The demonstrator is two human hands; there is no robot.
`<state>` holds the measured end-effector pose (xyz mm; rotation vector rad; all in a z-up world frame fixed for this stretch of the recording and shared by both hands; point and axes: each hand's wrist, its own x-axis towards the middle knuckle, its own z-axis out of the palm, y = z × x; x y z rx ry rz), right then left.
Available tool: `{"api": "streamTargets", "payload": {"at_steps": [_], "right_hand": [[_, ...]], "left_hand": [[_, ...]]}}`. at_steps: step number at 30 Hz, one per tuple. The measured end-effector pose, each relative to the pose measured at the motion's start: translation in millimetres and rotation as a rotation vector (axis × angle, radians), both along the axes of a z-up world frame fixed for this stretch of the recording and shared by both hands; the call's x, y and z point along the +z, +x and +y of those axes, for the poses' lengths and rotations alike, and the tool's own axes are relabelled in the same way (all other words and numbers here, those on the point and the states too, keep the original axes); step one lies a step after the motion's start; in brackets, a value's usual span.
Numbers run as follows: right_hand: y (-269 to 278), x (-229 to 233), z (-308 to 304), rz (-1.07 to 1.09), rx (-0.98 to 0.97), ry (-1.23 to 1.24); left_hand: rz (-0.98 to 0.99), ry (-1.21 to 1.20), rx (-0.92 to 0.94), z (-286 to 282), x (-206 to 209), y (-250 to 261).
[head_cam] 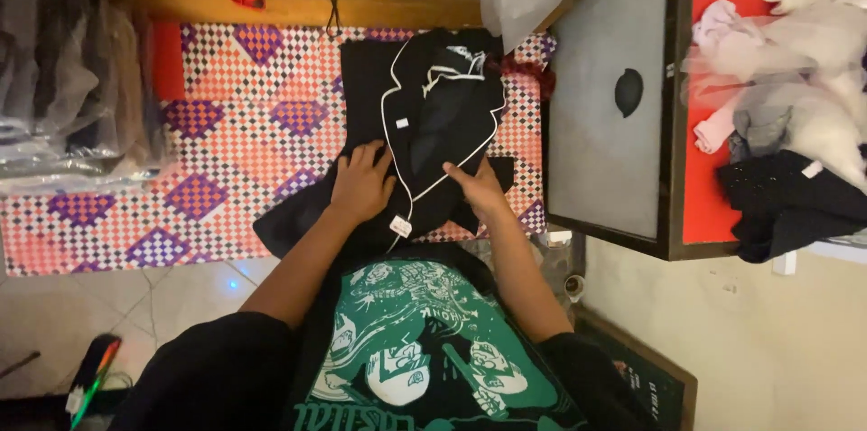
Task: Folding black garments and placing them into clear plastic bags for shipping or storage.
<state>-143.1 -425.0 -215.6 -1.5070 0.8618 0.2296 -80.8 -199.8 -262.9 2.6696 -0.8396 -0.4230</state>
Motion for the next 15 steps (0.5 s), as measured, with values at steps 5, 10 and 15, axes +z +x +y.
{"api": "streamTargets", "payload": {"at_steps": [5,10,15], "right_hand": [[-3.3,-22.5,-15.1,-0.099,-0.026,-0.284],[-7.4,-3.0,1.9,-0.113,0.001,-0.77],[-15.6,-6.8,8.2,-0.001,0.27,-0.62]], "left_hand": [[0.128,-0.18,0.103,-0.2,-27.9,5.4],[0.128,-0.329,0.189,0.9,16.0,-2.3],[0.205,0.06,-0.073,-22.1,93.8,-28.3]]}}
